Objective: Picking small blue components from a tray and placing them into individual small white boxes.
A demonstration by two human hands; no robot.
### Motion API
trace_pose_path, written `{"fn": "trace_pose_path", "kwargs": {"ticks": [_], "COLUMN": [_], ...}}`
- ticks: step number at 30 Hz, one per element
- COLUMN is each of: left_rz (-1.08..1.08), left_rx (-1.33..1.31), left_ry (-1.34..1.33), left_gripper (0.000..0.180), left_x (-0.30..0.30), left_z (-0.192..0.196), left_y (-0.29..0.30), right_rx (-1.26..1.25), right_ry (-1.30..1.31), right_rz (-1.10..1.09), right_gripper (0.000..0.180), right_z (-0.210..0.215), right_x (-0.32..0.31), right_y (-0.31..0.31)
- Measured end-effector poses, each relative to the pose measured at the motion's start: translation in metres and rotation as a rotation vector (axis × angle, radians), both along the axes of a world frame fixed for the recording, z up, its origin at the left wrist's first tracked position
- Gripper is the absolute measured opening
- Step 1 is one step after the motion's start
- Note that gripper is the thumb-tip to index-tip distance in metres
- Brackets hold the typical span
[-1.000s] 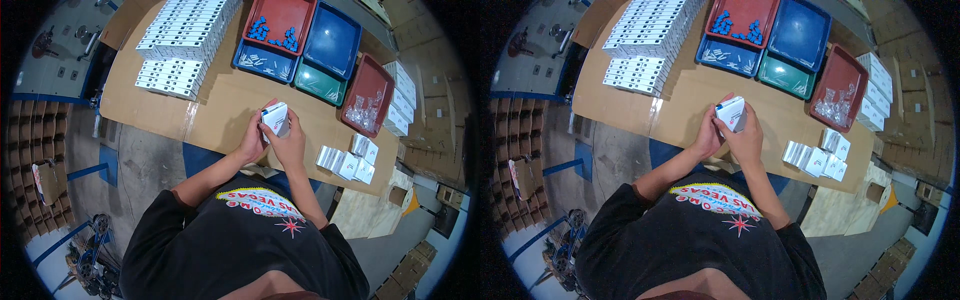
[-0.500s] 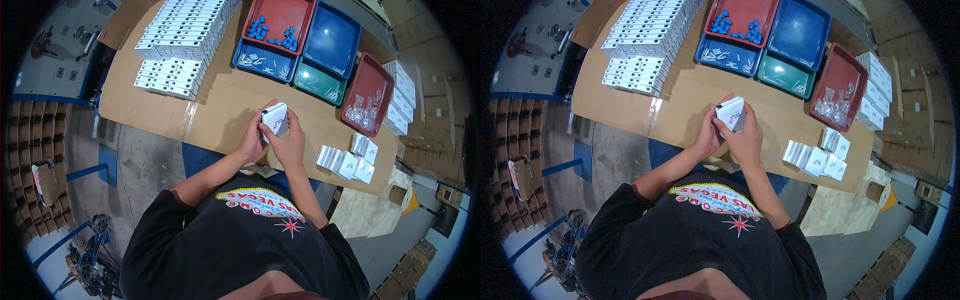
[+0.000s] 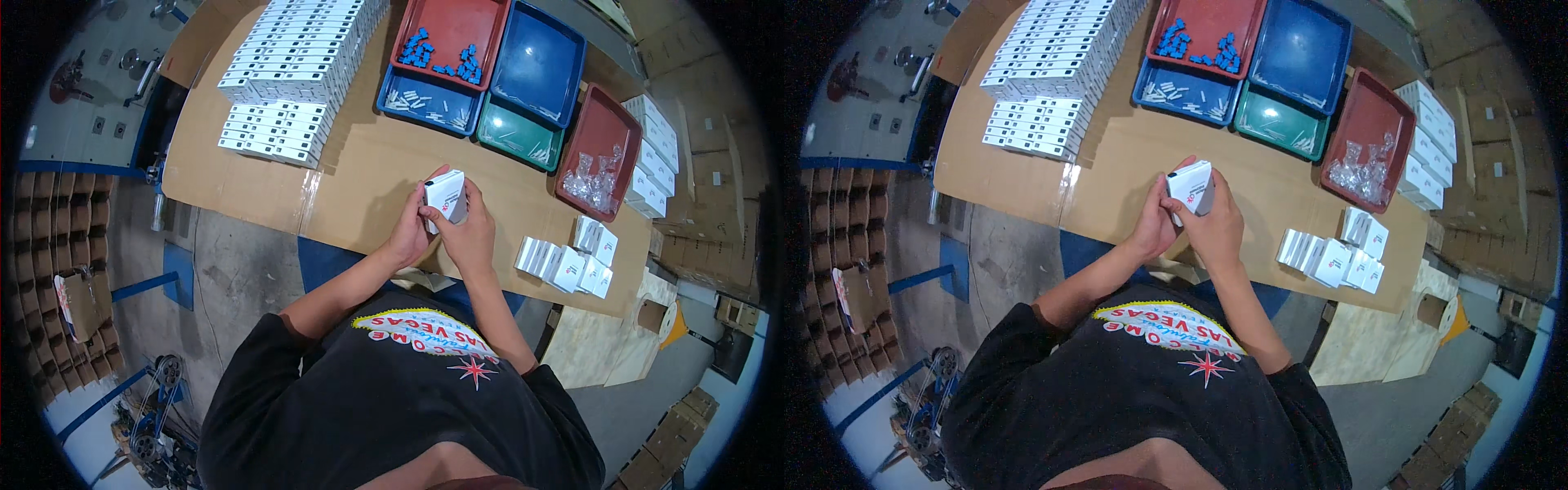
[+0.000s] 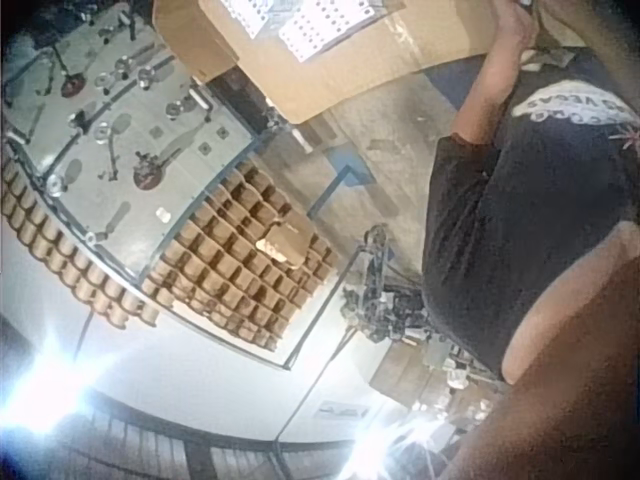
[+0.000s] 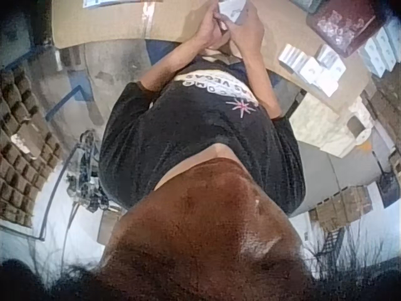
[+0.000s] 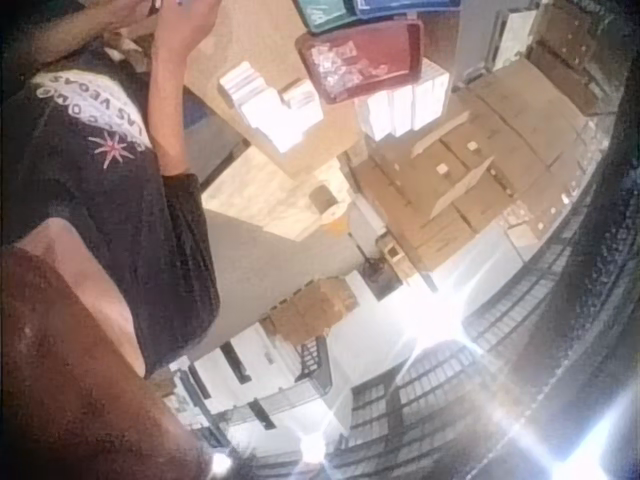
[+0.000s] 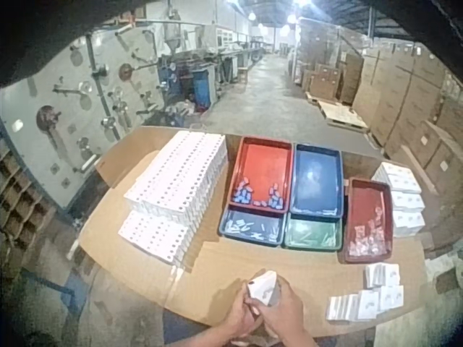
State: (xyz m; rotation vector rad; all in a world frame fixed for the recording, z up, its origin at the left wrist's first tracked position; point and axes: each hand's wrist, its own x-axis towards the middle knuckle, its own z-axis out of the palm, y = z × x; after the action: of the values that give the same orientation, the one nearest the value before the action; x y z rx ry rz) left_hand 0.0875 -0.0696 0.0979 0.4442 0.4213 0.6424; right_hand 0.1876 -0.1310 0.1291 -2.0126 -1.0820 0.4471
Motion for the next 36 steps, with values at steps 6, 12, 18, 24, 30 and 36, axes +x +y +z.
{"fn": "trace_pose_path", "kwargs": {"ticks": [6, 12, 18, 24, 30, 36], "left_rz": [-0.036, 0.005, 0.027, -0.006, -0.018, -0.031], "left_rx": [-0.005, -0.064, 0.063, 0.134, 0.115, 0.102], "left_ry": [0.081, 0.206, 0.273, 0.226, 0.21, 0.32], "left_gripper": [0.058, 0.056, 0.062, 0.06, 0.063, 0.076], "left_x": [-0.005, -0.018, -0.02, -0.019, -0.025, -0.028], "left_z": [0.0, -0.02, -0.013, -0.005, -0.006, -0.001], "left_y": [0.003, 0.015, 0.012, 0.013, 0.017, 0.016], "right_rx": [0.039, 0.045, -0.033, -0.016, 0.044, 0.078], "right_ry": [0.059, 0.394, 0.777, 1.044, 0.906, 1.048], "right_rz": [0.05, 0.056, 0.112, 0.274, 0.255, 0.262], "right_gripper": [0.072, 0.048, 0.032, 0.027, 0.028, 0.036], "right_z": [-0.006, -0.021, -0.009, 0.005, 0.008, 0.014], "right_x": [0.005, 0.021, 0.034, 0.027, 0.012, 0.01], "right_y": [-0.004, -0.011, -0.019, -0.027, -0.032, -0.035]}}
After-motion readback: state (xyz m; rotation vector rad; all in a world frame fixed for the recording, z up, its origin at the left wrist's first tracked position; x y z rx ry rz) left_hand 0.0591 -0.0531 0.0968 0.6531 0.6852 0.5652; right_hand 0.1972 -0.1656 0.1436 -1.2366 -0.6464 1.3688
